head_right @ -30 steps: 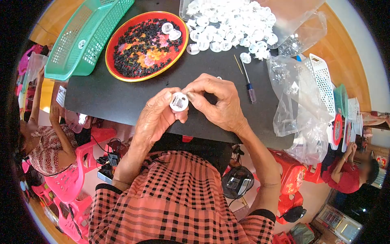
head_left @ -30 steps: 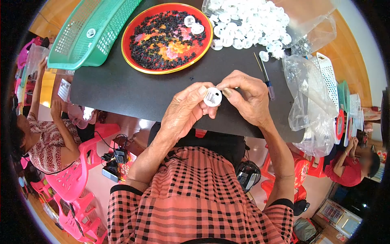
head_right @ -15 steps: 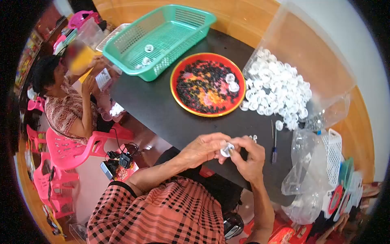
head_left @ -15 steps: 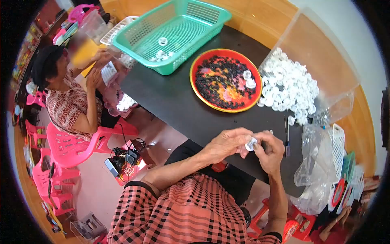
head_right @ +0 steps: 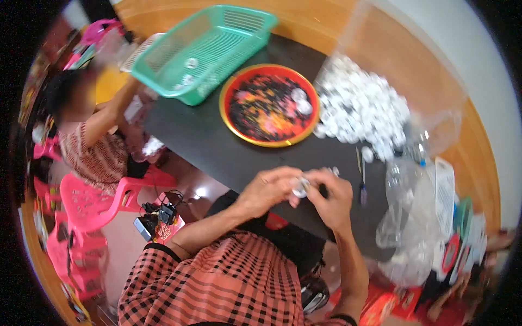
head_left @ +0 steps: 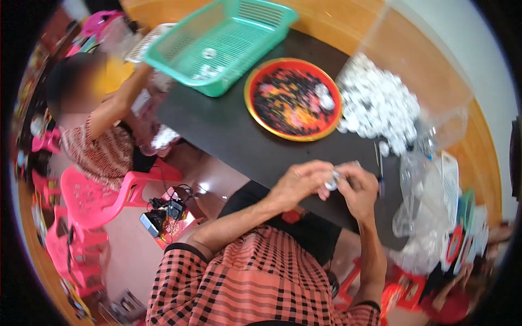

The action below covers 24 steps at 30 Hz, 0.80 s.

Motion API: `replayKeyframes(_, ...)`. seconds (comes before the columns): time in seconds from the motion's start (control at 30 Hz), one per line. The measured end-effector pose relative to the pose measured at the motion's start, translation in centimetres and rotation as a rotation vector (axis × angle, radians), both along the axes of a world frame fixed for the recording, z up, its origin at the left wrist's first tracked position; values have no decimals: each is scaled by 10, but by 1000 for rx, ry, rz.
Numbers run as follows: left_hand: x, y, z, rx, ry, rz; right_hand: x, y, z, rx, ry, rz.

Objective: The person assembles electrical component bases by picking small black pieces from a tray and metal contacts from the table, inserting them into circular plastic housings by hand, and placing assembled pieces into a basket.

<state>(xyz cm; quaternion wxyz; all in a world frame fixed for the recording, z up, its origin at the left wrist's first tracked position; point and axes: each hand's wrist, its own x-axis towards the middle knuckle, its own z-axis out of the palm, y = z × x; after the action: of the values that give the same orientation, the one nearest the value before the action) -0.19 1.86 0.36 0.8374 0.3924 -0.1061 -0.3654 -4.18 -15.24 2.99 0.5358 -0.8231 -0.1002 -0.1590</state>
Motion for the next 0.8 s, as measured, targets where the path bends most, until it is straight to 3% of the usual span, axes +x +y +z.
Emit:
replayKeyframes(0.53,5,8,5,-51,42,-122,6,3,11,112,68,-133)
replayKeyframes(0.8,8,10,0,-151,131,-133,78,9,38,-270,17,-37)
